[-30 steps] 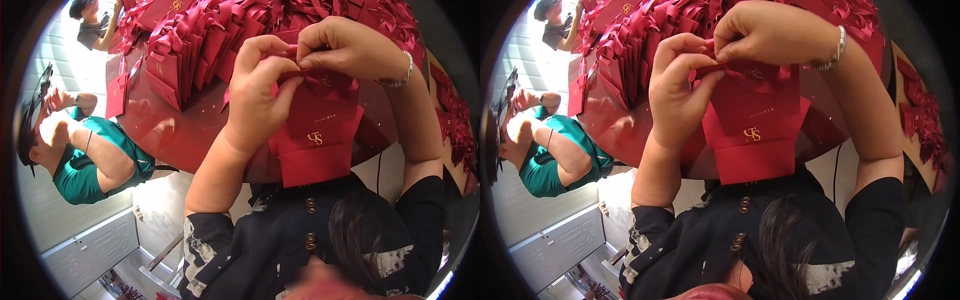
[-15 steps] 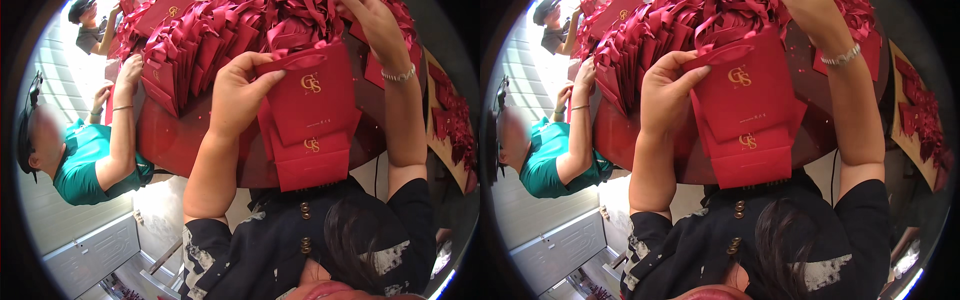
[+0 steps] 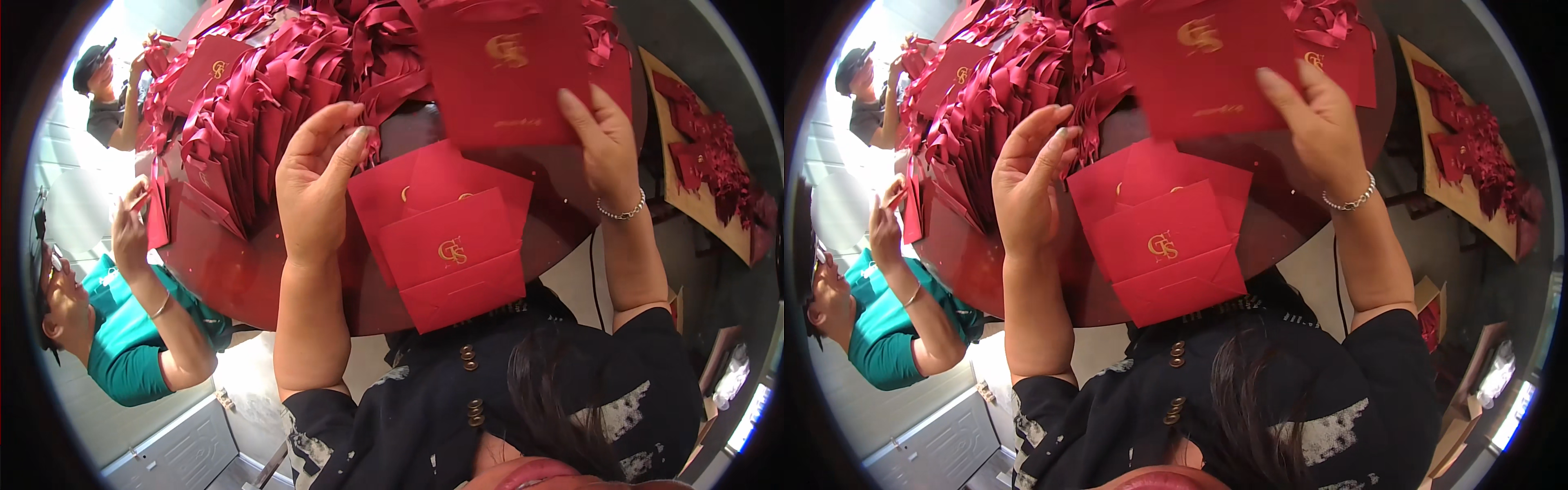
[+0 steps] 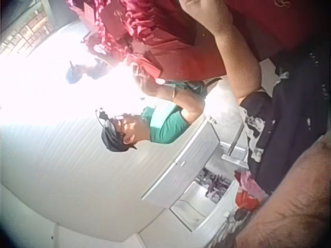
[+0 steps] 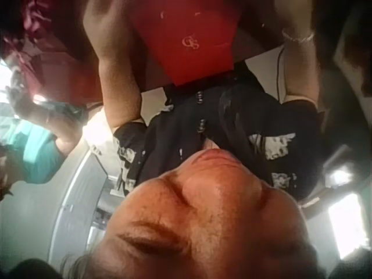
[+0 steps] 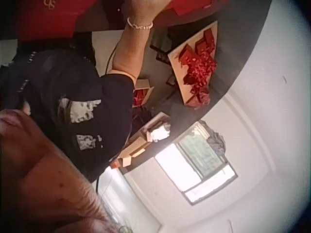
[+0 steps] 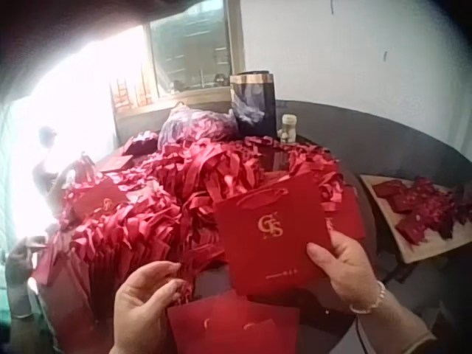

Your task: The person assembles paper gift bags by folding the red pouches and threading ribbon handles through the slits by hand.

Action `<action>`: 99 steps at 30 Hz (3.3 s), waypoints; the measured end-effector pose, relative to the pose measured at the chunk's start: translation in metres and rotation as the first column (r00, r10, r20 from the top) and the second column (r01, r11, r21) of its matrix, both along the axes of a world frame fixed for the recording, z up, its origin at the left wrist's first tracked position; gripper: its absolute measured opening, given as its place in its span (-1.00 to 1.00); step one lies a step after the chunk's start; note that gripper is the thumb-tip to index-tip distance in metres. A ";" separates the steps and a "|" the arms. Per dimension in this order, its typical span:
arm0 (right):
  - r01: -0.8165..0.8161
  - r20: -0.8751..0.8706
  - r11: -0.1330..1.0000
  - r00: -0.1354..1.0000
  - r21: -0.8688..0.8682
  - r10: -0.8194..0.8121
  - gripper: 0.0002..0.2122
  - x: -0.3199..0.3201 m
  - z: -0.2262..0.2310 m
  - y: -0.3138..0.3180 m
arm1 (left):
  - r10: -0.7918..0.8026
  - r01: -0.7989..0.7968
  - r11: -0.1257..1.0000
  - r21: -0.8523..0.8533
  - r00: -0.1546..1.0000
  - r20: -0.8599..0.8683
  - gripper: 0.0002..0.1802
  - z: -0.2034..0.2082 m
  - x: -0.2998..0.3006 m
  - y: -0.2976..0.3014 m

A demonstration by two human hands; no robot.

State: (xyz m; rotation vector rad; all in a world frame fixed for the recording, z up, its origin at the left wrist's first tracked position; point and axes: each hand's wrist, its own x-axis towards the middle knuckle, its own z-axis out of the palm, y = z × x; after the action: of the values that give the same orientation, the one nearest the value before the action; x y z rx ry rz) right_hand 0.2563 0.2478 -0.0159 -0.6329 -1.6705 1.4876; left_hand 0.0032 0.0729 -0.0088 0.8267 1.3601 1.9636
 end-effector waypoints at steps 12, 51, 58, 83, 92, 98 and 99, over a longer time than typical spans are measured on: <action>-0.056 0.552 0.580 0.393 0.813 -0.736 0.03 0.064 -0.046 0.015 | -0.154 0.125 0.978 -0.170 0.974 -0.169 -0.81 -0.012 -0.001 -0.007; -0.102 0.327 0.611 0.906 0.785 -0.269 -0.42 0.038 -0.007 0.015 | -0.488 0.277 0.871 -0.406 0.580 -0.652 -0.70 -0.002 0.000 -0.013; -0.860 0.815 0.405 0.459 0.309 0.353 -0.15 0.028 0.011 -0.086 | -0.623 0.300 0.776 -0.554 0.502 -0.600 -0.65 -0.017 0.003 -0.010; 0.102 0.180 0.992 0.980 -0.067 -0.089 -0.62 0.004 -0.042 -0.033 | -0.663 0.183 0.583 -0.792 0.670 -0.334 -0.49 0.005 -0.021 -0.021; -0.242 0.675 0.958 0.734 0.152 0.078 -0.06 0.019 0.008 -0.118 | -0.341 0.078 0.940 -0.333 0.288 -0.895 -0.36 -0.003 0.000 -0.021; -0.206 0.583 0.954 0.811 0.218 0.042 0.00 0.013 -0.016 -0.105 | -0.457 0.000 0.843 -0.538 0.528 -0.715 -0.41 0.005 -0.003 -0.019; -0.197 0.549 0.958 0.834 0.207 0.052 -0.02 0.013 -0.023 -0.099 | -0.439 -0.009 0.832 -0.555 0.601 -0.668 -0.42 0.007 -0.004 -0.018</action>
State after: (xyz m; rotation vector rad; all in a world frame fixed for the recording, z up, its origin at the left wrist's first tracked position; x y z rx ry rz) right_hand 0.2694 0.1484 -0.0391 -0.8658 -2.3357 1.2069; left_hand -0.0007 0.0549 -0.0014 1.5809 2.0059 0.9104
